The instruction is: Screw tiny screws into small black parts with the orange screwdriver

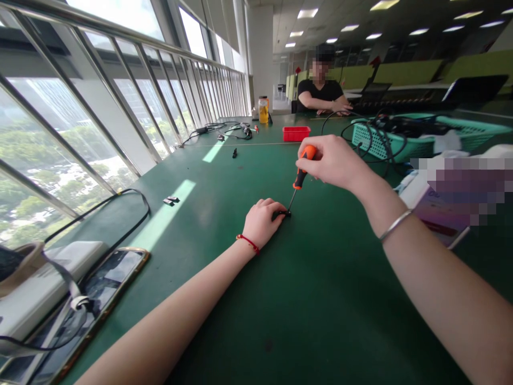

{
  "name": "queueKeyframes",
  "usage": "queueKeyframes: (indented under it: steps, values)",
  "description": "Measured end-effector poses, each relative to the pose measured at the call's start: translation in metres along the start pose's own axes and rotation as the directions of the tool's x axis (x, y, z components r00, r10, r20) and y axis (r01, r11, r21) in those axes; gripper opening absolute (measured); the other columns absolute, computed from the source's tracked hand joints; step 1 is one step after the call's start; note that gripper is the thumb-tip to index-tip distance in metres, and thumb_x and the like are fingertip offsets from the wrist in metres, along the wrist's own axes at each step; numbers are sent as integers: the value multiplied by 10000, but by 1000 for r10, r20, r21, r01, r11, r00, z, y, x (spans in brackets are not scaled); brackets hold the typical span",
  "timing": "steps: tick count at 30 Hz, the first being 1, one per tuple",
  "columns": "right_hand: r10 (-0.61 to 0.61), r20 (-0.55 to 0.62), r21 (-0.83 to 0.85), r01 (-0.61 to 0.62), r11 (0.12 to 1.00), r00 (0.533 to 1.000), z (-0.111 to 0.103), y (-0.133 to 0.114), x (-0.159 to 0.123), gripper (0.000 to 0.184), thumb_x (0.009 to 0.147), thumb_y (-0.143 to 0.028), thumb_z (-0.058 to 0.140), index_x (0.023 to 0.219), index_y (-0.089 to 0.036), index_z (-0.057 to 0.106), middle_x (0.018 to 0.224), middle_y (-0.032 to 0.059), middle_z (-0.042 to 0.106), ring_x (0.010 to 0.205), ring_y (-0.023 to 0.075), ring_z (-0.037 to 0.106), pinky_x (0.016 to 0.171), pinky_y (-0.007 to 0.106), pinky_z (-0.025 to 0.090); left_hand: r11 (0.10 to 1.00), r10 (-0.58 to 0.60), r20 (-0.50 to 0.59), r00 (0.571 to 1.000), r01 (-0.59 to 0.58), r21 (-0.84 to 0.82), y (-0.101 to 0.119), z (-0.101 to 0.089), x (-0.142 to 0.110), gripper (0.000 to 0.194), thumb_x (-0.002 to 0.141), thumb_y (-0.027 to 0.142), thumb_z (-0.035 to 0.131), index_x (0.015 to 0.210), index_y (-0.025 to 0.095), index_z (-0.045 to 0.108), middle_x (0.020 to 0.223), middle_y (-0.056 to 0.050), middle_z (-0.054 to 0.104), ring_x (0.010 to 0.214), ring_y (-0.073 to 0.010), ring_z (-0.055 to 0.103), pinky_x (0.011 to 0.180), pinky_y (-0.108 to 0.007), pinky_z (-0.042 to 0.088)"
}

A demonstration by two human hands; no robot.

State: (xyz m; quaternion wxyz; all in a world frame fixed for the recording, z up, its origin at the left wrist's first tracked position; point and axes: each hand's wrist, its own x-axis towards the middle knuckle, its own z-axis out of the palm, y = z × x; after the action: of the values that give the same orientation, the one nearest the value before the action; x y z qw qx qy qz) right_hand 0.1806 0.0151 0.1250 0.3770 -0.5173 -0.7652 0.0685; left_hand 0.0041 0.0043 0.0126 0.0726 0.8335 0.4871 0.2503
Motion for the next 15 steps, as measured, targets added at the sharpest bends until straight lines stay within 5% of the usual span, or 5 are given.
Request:
queueKeyframes:
  steps: [15]
  values:
    - [16, 31, -114, -12, 993, 999, -1, -4, -3, 100, 670, -306, 553, 664, -207, 549, 571, -4, 507, 577, 139, 453, 528, 271, 308, 1000, 8, -4, 1000, -8, 4, -1, 2, 0, 172, 832, 216, 543, 929, 226, 685, 940, -34, 639, 937, -207, 560, 844, -323, 476]
